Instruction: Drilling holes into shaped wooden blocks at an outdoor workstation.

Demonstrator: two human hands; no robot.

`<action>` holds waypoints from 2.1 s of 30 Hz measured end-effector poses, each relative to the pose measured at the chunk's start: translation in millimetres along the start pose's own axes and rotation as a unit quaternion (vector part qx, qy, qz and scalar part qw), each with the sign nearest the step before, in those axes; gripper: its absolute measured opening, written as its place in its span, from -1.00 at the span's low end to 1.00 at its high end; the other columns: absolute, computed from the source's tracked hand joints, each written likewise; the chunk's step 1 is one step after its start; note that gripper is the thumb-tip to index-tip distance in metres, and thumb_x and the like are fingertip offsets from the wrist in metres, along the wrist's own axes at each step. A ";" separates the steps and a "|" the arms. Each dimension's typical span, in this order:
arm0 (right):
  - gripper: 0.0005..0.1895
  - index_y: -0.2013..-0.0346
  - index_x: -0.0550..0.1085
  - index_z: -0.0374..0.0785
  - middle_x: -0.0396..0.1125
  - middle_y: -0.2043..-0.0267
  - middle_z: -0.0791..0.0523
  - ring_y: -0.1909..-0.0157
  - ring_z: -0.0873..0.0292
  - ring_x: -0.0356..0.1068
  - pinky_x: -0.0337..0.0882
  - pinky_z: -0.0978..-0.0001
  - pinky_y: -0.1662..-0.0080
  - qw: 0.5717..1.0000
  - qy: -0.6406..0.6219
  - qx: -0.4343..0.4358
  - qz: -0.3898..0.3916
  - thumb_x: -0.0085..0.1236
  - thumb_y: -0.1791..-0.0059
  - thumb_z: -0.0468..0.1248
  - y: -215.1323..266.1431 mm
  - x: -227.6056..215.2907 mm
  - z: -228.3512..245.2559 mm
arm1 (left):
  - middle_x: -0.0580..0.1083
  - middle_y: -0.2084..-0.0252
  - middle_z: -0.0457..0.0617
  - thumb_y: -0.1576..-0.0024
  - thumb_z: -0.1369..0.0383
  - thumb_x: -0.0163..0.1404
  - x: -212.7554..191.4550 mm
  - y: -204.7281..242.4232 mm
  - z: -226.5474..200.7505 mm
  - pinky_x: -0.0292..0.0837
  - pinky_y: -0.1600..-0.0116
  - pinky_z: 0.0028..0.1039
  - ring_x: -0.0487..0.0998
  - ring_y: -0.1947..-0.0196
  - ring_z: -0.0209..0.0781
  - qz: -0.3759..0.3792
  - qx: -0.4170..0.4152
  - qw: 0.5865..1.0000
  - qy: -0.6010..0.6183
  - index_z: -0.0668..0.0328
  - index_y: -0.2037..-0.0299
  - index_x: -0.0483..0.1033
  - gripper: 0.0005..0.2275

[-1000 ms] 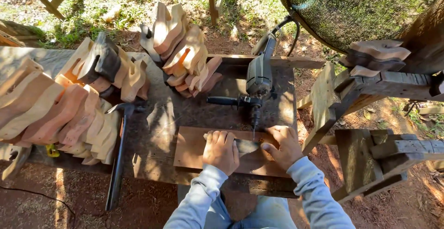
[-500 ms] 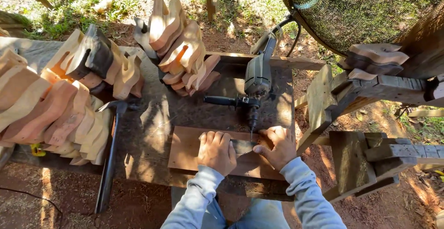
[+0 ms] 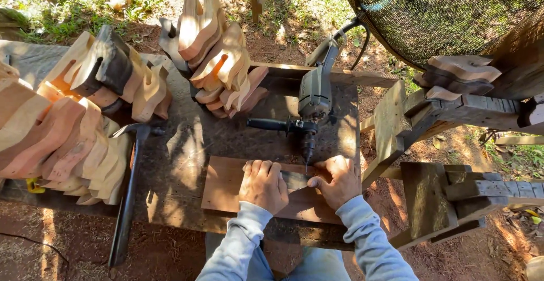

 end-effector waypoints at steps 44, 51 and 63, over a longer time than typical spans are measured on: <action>-0.36 0.12 0.58 0.26 0.27 0.10 0.27 -0.17 0.19 0.22 0.20 0.28 -0.26 1.000 0.002 0.009 -0.027 0.24 0.31 0.47 -1.8 -2.0 -1.1 | 0.41 0.49 0.07 -0.10 0.31 -0.02 0.6 -15.5 -8.2 0.42 0.24 -0.24 0.50 0.40 0.07 -0.085 0.007 0.995 0.044 0.15 0.52 0.50 -0.82; -0.38 0.13 0.57 0.26 0.27 0.08 0.25 -0.19 0.20 0.21 0.20 0.30 -0.26 1.000 -0.004 0.015 -0.026 0.22 0.29 0.46 -5.3 3.9 -8.6 | 0.43 0.47 0.08 -0.09 0.33 0.01 -2.2 -14.5 -8.8 0.42 0.23 -0.25 0.51 0.38 0.08 -0.105 0.001 0.994 0.034 0.17 0.50 0.52 -0.84; -0.22 0.03 0.54 0.24 0.31 0.02 0.26 -0.20 0.16 0.22 0.16 0.20 -0.25 0.999 -0.024 -0.018 0.018 0.22 0.35 0.55 -11.5 14.6 -22.5 | 0.42 0.47 0.04 -0.14 0.27 -0.05 -10.6 -8.6 -12.6 0.44 0.16 -0.20 0.50 0.36 0.08 -0.052 0.028 0.998 0.015 0.13 0.41 0.54 -0.82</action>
Point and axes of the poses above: each hand's wrist, its own y-axis away from the middle knuckle, its own x-axis out of the palm, z = x × y, the point moved 7 cm from there along -y, towards the middle knuckle
